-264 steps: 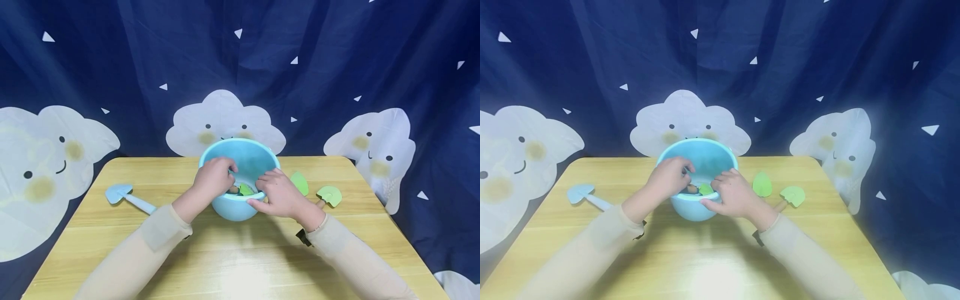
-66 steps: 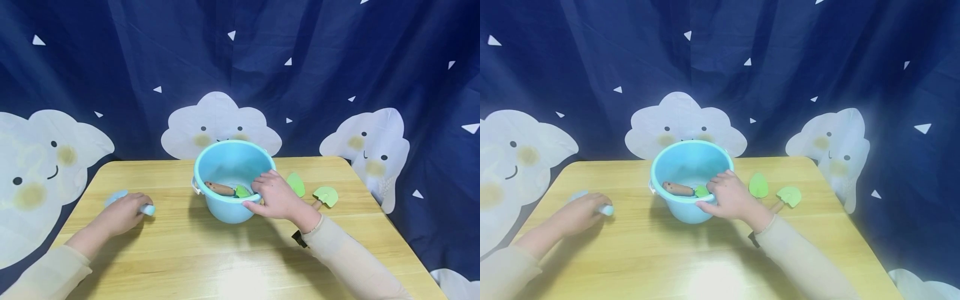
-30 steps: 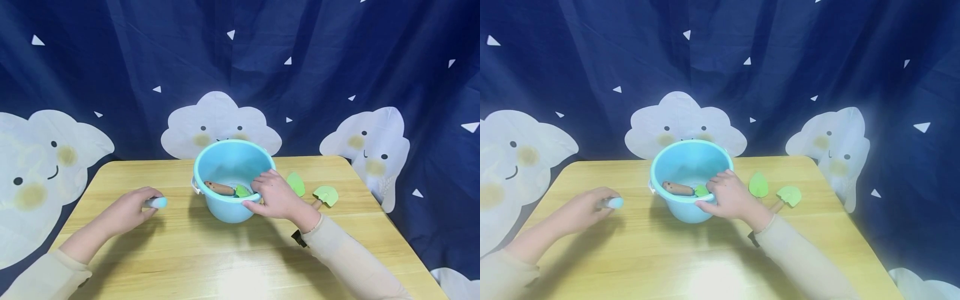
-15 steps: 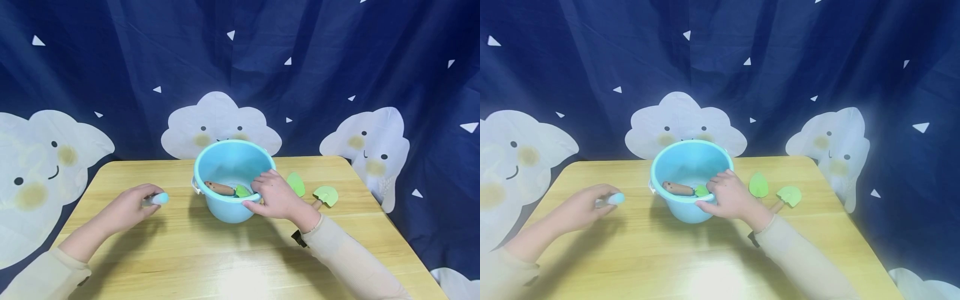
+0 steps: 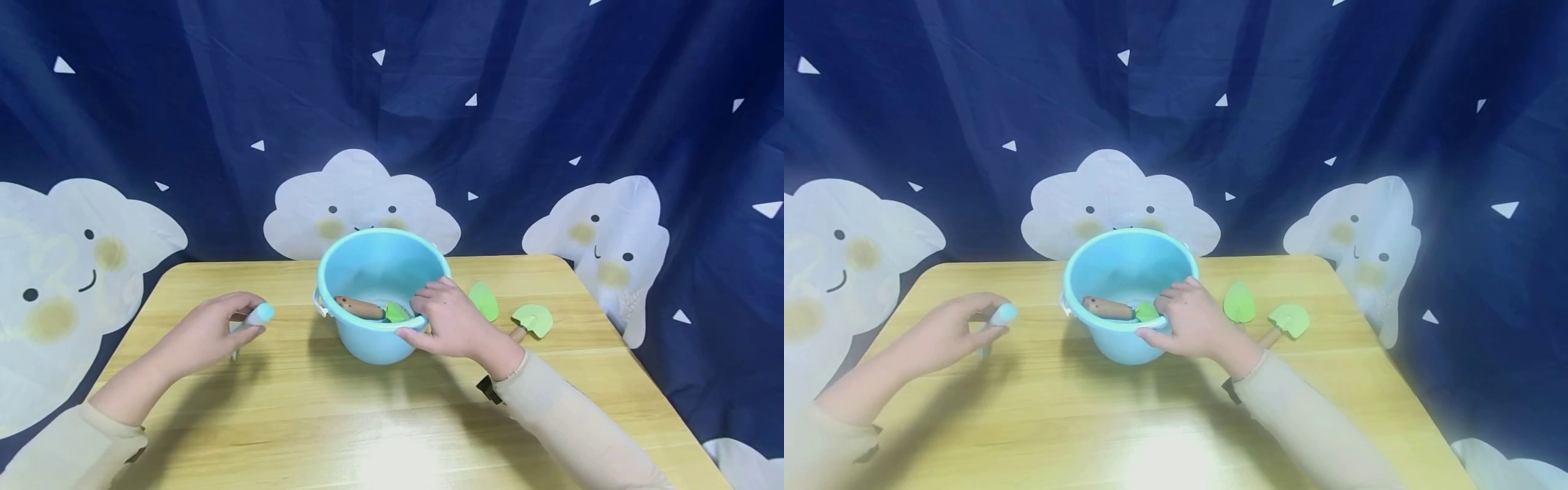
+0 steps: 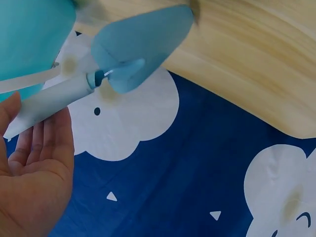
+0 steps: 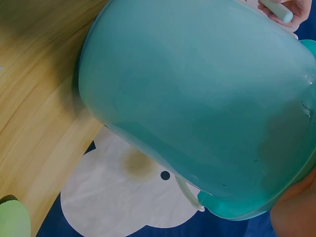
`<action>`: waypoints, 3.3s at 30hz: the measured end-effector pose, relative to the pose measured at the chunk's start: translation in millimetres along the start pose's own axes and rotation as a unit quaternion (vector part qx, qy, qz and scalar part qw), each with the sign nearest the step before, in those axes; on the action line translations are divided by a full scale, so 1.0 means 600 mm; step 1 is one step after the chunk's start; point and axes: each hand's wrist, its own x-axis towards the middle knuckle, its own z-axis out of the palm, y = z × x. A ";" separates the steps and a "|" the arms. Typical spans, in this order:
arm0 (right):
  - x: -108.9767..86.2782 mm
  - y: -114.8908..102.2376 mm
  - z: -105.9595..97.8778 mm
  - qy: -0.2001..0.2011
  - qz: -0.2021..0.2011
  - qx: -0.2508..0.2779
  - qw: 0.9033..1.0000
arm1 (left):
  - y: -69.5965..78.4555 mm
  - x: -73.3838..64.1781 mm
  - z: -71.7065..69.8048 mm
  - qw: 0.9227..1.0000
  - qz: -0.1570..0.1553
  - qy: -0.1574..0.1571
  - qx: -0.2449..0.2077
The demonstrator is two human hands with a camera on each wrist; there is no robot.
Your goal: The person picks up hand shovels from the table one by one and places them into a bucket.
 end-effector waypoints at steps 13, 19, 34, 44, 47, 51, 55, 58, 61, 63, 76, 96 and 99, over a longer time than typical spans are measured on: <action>-0.001 0.002 0.001 -0.001 0.002 0.002 1.000 | 0.015 0.004 -0.002 1.000 0.006 0.014 -0.018; -0.001 0.002 0.002 -0.001 0.001 0.000 1.000 | 0.022 0.008 -0.003 1.000 0.004 0.015 -0.024; -0.001 0.003 0.003 0.004 -0.003 -0.001 1.000 | 0.030 0.020 0.007 0.999 0.006 0.023 -0.046; -0.001 0.004 0.005 0.004 -0.003 -0.001 1.000 | 0.035 0.018 0.006 0.997 0.006 0.036 -0.064; -0.001 0.004 0.007 0.006 -0.004 -0.001 1.000 | 0.037 0.019 0.006 0.997 0.012 0.040 -0.067; -0.001 0.003 0.007 0.009 -0.004 -0.002 1.000 | 0.037 0.022 0.006 0.997 0.020 0.044 -0.064; -0.002 0.004 0.007 0.010 -0.005 -0.002 1.000 | 0.037 0.023 0.006 0.997 0.023 0.044 -0.064; -0.002 0.005 0.007 0.009 -0.005 -0.002 1.000 | 0.038 0.024 0.005 0.997 0.021 0.042 -0.067; -0.002 0.006 0.007 0.010 -0.006 -0.002 1.000 | 0.040 0.024 0.003 0.997 0.017 0.041 -0.066; -0.002 0.005 0.007 0.010 -0.006 -0.002 1.000 | 0.042 0.025 0.001 0.997 0.015 0.042 -0.062; -0.001 0.005 0.006 0.012 -0.006 -0.006 1.000 | 0.054 0.031 -0.018 0.998 0.033 0.045 -0.041; -0.001 0.006 0.005 0.007 -0.003 -0.004 1.000 | 0.091 0.033 -0.064 0.995 0.033 0.092 -0.033; -0.001 0.006 0.005 0.005 -0.004 -0.002 1.000 | 0.096 0.034 -0.074 0.993 0.040 0.108 -0.021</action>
